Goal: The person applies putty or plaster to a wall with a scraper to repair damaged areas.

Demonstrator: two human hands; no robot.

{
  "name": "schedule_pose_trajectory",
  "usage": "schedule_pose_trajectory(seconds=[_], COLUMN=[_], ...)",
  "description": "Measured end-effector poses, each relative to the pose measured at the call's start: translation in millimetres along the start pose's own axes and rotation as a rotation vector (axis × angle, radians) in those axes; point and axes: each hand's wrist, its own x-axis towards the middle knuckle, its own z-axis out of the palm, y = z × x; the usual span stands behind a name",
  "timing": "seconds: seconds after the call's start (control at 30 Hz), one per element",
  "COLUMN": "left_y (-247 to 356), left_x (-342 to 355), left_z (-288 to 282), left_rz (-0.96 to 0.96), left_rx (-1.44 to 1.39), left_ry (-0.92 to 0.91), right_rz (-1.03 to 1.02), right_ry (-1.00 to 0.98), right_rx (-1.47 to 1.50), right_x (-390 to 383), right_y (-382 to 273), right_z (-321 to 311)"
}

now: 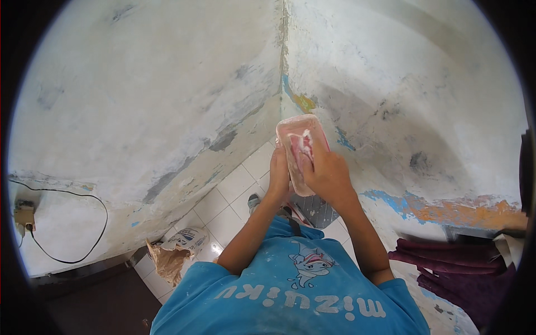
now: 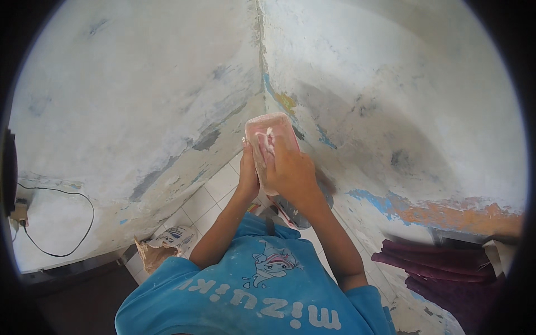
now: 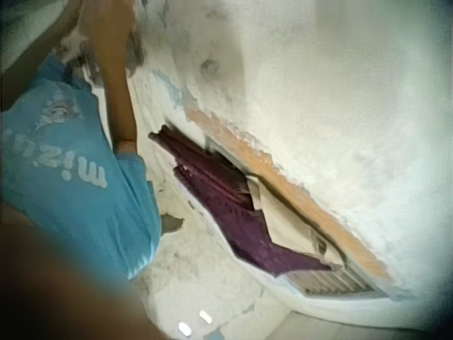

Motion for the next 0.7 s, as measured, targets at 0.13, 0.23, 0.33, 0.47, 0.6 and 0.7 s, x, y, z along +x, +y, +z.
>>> schedule_pose_trajectory(seconds=[0.13, 0.23, 0.33, 0.47, 0.6, 0.7], left_y=[-3, 4, 7, -6, -6, 8], left_x=[-1, -8, -9, -2, -5, -11], left_z=[4, 3, 7, -5, 1, 6], left_rz=[0.0, 0.046, 0.043, 0.047, 0.063, 0.075], left_rx=[0.065, 0.009, 0.048, 0.088, 0.034, -0.054], left_ry=[-0.03, -0.011, -0.001, -0.005, 0.018, -0.028], right_rz=[-0.116, 0.021, 0.006, -0.058, -0.057, -0.04], right_ry=[0.101, 0.023, 0.03, -0.014, 0.092, 0.002], right_rx=[-0.103, -0.055, -0.125, -0.1, -0.037, -0.087], right_x=[5, 13, 5, 0, 15, 5], right_y=[18, 6, 15, 4, 7, 13], right_z=[12, -22, -7, 14, 0, 6])
